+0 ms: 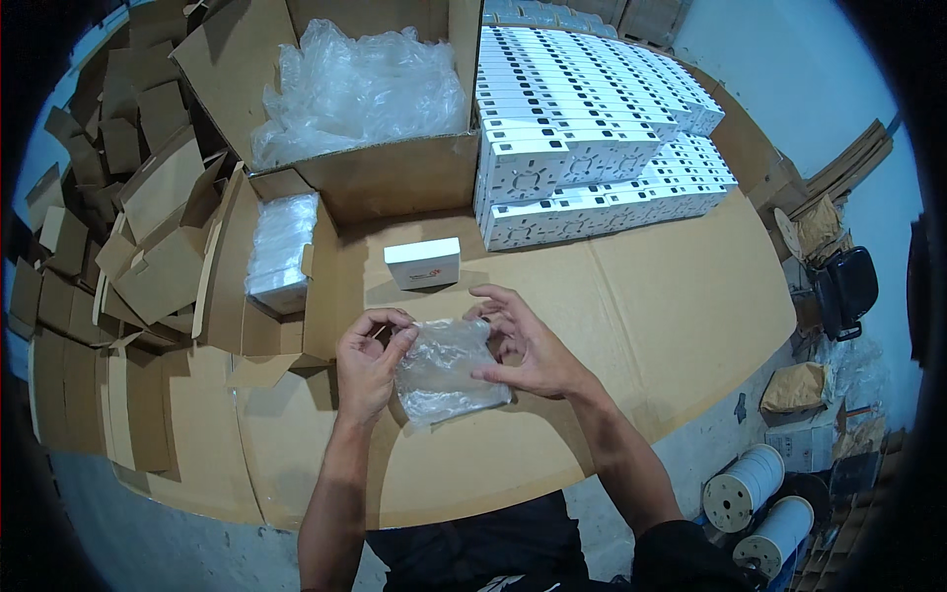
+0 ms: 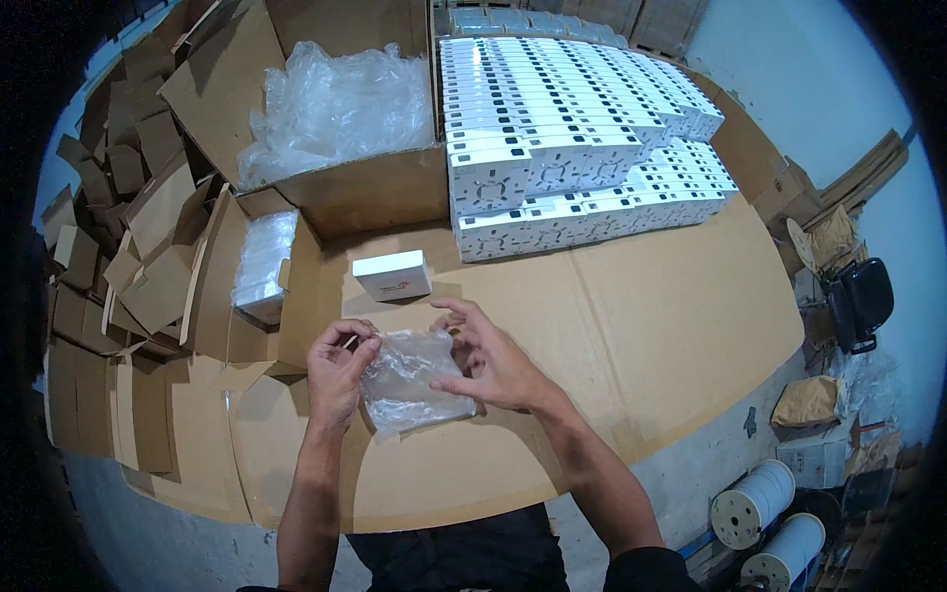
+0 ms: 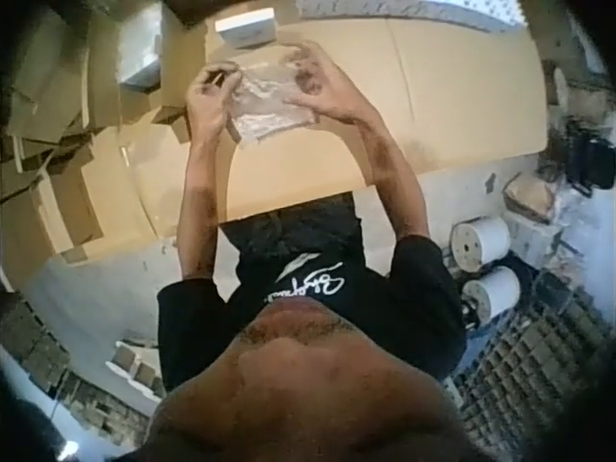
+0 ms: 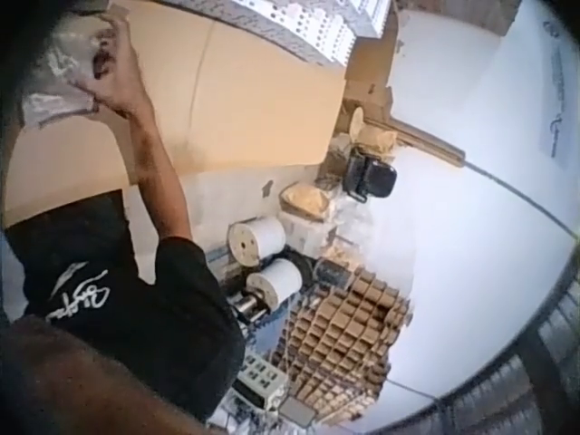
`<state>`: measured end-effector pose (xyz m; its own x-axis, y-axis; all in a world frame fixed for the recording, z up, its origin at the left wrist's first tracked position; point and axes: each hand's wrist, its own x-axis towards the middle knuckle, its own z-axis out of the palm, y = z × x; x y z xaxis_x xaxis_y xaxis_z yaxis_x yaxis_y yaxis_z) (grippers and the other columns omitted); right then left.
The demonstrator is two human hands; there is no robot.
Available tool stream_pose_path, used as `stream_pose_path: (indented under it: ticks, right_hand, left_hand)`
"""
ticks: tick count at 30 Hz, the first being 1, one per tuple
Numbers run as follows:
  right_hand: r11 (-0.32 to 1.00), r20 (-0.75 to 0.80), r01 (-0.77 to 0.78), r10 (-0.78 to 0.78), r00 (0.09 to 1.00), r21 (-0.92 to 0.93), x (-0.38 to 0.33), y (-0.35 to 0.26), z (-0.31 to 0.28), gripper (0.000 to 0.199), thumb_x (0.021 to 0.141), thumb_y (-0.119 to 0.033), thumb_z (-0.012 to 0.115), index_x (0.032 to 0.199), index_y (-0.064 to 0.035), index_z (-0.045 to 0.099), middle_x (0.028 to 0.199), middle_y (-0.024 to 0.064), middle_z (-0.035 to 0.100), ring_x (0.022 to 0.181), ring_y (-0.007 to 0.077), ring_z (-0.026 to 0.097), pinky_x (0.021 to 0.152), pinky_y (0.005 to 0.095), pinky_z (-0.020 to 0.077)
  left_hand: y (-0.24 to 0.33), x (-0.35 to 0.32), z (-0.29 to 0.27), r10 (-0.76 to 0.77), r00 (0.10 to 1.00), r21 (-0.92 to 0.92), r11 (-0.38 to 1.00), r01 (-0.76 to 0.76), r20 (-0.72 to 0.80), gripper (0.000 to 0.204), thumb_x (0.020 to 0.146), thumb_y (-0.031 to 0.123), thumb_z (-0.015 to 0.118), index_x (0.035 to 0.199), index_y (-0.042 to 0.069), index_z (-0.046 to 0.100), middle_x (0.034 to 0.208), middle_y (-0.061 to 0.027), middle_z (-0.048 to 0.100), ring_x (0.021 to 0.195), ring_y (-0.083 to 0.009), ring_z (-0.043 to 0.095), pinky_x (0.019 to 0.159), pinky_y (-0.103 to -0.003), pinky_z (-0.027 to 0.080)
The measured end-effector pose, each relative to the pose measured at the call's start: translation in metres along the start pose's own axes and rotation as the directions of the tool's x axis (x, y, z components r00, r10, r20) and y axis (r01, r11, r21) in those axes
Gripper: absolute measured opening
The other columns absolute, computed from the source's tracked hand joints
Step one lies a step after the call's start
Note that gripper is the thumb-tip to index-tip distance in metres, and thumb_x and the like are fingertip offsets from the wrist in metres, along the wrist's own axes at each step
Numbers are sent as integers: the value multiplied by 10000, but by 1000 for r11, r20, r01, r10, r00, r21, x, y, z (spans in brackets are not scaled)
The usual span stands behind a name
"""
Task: Packing white boxed products into individual plastic bags and then into larger boxes.
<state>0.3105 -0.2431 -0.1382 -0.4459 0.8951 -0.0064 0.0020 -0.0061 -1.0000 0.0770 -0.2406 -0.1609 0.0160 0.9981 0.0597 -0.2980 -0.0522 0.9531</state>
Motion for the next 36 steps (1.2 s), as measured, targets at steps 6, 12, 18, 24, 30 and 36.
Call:
stream_pose_path:
  ticks: [6,12,18,24,30,36]
  right_hand:
    - [992,55,58,-52,997,-111,5,11,-9,234,886,-30,747,1086,-33,625,1146,47,575,976,110,572,810,268,498]
    - [986,19,79,-82,996,147,6,9,-6,131,907,-27,726,932,-43,598,1131,52,610,975,95,581,849,258,487]
    - [912,78,130,-173,982,388,6,17,-17,150,917,-38,724,918,-63,576,1110,69,630,1044,110,579,896,294,487]
    - [930,36,73,-92,995,361,8,14,-25,150,951,-88,704,967,-75,556,1015,38,600,979,110,565,875,293,472]
    - [820,-111,152,-109,988,551,5,4,-13,202,962,-85,684,1083,-51,526,1036,32,582,958,110,568,859,280,480]
    - [986,-256,-10,53,965,167,3,20,6,159,995,-140,653,1051,-33,550,910,20,615,800,69,585,697,248,507]
  left_hand:
    - [5,-4,1,-79,996,27,997,78,37,237,901,-43,721,1107,11,618,972,-53,651,910,-103,615,799,-242,509]
    - [15,-5,4,-230,950,126,970,206,213,436,850,-26,781,1229,14,568,1080,-63,618,979,-98,601,835,-246,528]
    - [4,-5,0,-174,946,68,985,161,274,504,810,-69,794,1246,7,554,1168,-88,567,1022,-123,602,894,-265,538]
    - [20,-4,2,-249,927,-14,965,263,280,529,789,-90,798,1243,-1,542,1186,-97,553,1082,-136,583,954,-287,536]
    - [9,-3,-1,-190,948,24,981,191,255,505,806,-91,783,1240,1,541,1203,-86,544,1094,-145,585,955,-290,532]
    - [6,-1,0,-91,989,-6,996,93,113,372,857,-76,745,1175,11,575,1157,-58,564,1047,-123,580,897,-267,521]
